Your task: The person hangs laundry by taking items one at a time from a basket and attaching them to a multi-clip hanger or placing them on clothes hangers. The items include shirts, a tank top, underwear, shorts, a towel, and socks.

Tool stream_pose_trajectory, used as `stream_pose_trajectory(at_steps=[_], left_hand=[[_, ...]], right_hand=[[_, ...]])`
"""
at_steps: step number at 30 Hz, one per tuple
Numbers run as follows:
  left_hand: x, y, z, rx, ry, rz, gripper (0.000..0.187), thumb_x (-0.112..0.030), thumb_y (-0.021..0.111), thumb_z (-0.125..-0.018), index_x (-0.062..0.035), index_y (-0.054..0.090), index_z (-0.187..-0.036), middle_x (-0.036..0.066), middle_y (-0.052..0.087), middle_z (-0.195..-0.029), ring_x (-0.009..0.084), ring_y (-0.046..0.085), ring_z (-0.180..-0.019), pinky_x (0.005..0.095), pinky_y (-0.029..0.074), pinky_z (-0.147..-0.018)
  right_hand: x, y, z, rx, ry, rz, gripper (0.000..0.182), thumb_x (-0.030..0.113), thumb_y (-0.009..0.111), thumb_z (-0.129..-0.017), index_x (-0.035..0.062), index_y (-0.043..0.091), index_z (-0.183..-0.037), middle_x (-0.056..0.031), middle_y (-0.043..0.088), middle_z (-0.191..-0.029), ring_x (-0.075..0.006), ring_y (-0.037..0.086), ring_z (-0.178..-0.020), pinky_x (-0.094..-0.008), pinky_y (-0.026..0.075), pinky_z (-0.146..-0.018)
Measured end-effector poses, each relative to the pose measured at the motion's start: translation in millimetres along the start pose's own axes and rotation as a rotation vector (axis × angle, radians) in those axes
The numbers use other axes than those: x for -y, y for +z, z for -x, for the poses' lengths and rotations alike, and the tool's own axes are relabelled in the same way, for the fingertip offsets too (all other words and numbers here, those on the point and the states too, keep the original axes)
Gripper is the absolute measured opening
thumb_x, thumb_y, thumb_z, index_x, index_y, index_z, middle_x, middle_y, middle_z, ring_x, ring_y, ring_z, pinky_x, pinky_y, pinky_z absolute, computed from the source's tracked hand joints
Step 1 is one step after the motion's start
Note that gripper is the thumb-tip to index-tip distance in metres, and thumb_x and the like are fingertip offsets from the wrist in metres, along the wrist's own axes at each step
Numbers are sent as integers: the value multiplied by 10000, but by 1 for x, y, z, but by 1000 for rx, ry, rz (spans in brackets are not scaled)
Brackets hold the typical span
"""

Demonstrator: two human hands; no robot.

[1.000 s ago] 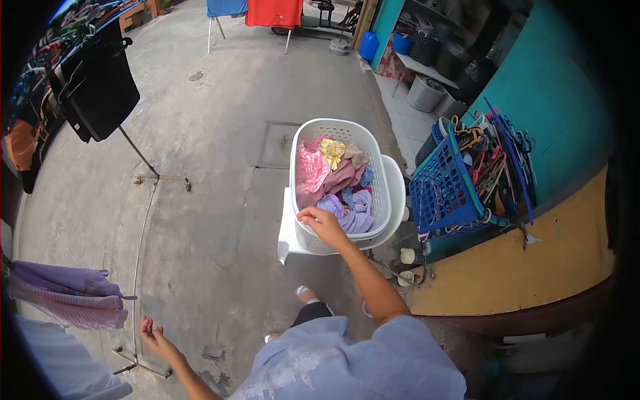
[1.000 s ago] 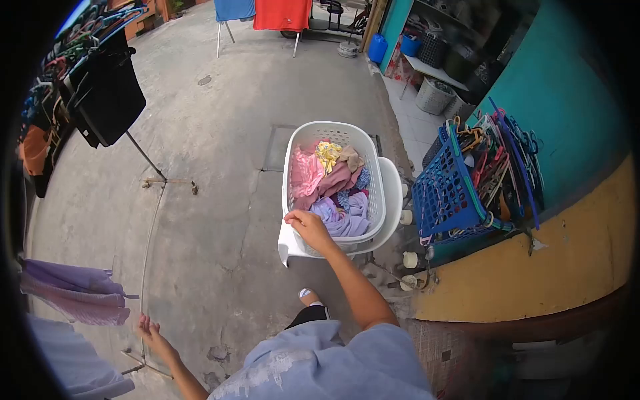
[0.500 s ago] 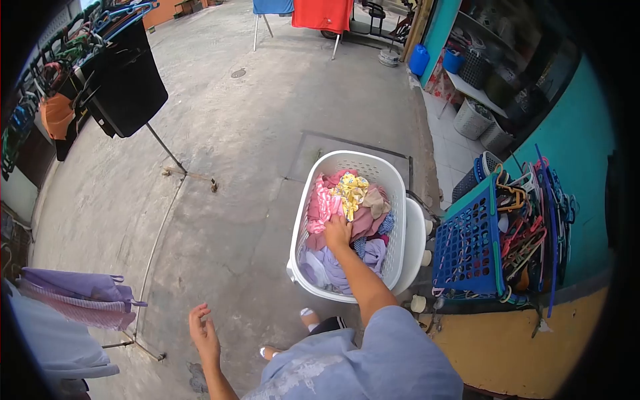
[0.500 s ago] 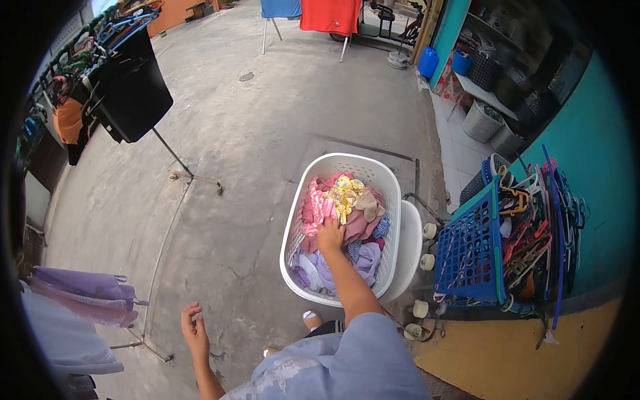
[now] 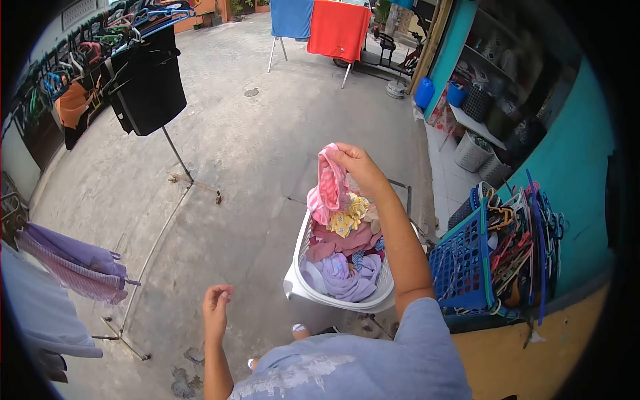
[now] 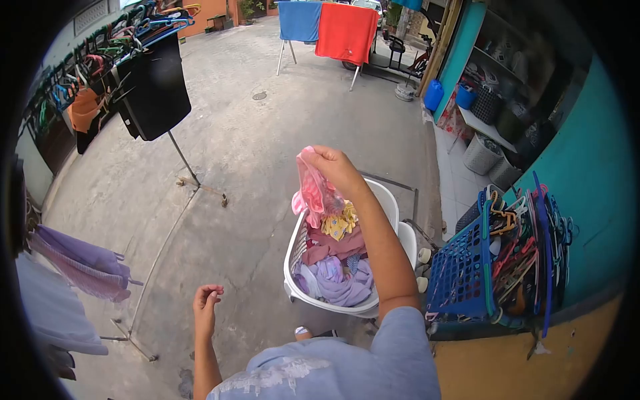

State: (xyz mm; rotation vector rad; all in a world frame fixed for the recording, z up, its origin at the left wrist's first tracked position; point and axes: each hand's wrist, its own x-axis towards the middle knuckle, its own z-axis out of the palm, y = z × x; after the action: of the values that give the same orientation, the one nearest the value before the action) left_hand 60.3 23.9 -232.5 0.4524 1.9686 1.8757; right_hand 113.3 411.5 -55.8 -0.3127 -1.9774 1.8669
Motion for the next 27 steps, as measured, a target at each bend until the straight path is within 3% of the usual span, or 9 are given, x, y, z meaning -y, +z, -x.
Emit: stream_pose_trajectory(at_steps=[6, 8, 11, 17, 20, 22, 23, 24, 27], left_hand=[[-72, 25, -36, 261, 122, 277, 565, -326, 560, -839, -71, 366, -1305, 96, 473, -1267, 198, 442, -1162, 337, 348, -940], [-94, 21, -45, 230, 179, 431, 595, -232, 576, -829, -60, 320, -1338, 123, 459, -1270, 232, 432, -1179, 367, 309, -993], [-116, -7, -49, 166, 184, 389, 655, -231, 627, -805, -65, 297, -1346, 131, 427, -1287, 233, 444, -1163, 382, 320, -987], [-95, -105, -15, -212, 167, 309, 757, -186, 683, -768, -48, 231, -1360, 122, 438, -1247, 198, 493, -1083, 337, 389, -914], [-56, -136, 3, -34, 25, 295, 644, -190, 647, -773, -59, 319, -1312, 92, 496, -1177, 151, 535, -982, 280, 453, -785], [3, -166, 25, 70, -285, 177, 499, -192, 614, -786, -77, 441, -1240, 46, 566, -1036, 115, 552, -885, 252, 468, -690], [22, -172, 36, 11, -265, 137, 349, -182, 586, -791, -87, 547, -1125, 6, 592, -915, 93, 552, -810, 237, 457, -623], [-32, -171, 68, 20, -251, 260, 301, -172, 571, -786, -72, 573, -1070, 14, 595, -916, 101, 549, -820, 238, 444, -649], [54, -215, 78, -262, -202, 204, 270, -147, 568, -763, -59, 592, -1018, 23, 602, -900, 117, 552, -835, 259, 440, -713]], right_hand=[[97, 105, 19, 329, -174, -29, 248, 238, 512, -917, 19, 626, -947, 20, 584, -842, -45, 523, -781, -200, 427, -703], [106, 145, 25, 491, -221, -28, 247, 236, 503, -922, 21, 622, -948, 18, 581, -849, -43, 517, -786, -199, 422, -708], [101, 197, 34, 637, -163, -100, 250, 239, 498, -924, 20, 613, -961, 14, 579, -857, -43, 513, -791, -202, 419, -708], [46, 270, 42, 837, 24, -197, 245, 196, 499, -908, 7, 595, -1030, -6, 597, -876, -51, 538, -761, -199, 438, -685], [28, 320, 70, 936, 208, -263, 271, 219, 498, -913, 3, 592, -1048, 0, 593, -846, -53, 539, -727, -198, 440, -653], [2, 370, 106, 1083, 294, -197, 237, 182, 500, -905, 15, 607, -1033, -1, 591, -846, -34, 516, -729, -197, 419, -617], [-4, 386, 121, 1124, 213, -75, 229, 184, 500, -907, 16, 611, -1016, 0, 588, -849, -37, 510, -722, -201, 416, -610], [-9, 397, 131, 1156, 130, 43, 224, 186, 499, -910, 17, 616, -999, 2, 585, -852, -39, 504, -715, -205, 412, -602], [-15, 412, 152, 1216, 219, -78, 213, 185, 510, -904, 14, 618, -972, 14, 578, -828, -47, 501, -726, -205, 410, -649]])
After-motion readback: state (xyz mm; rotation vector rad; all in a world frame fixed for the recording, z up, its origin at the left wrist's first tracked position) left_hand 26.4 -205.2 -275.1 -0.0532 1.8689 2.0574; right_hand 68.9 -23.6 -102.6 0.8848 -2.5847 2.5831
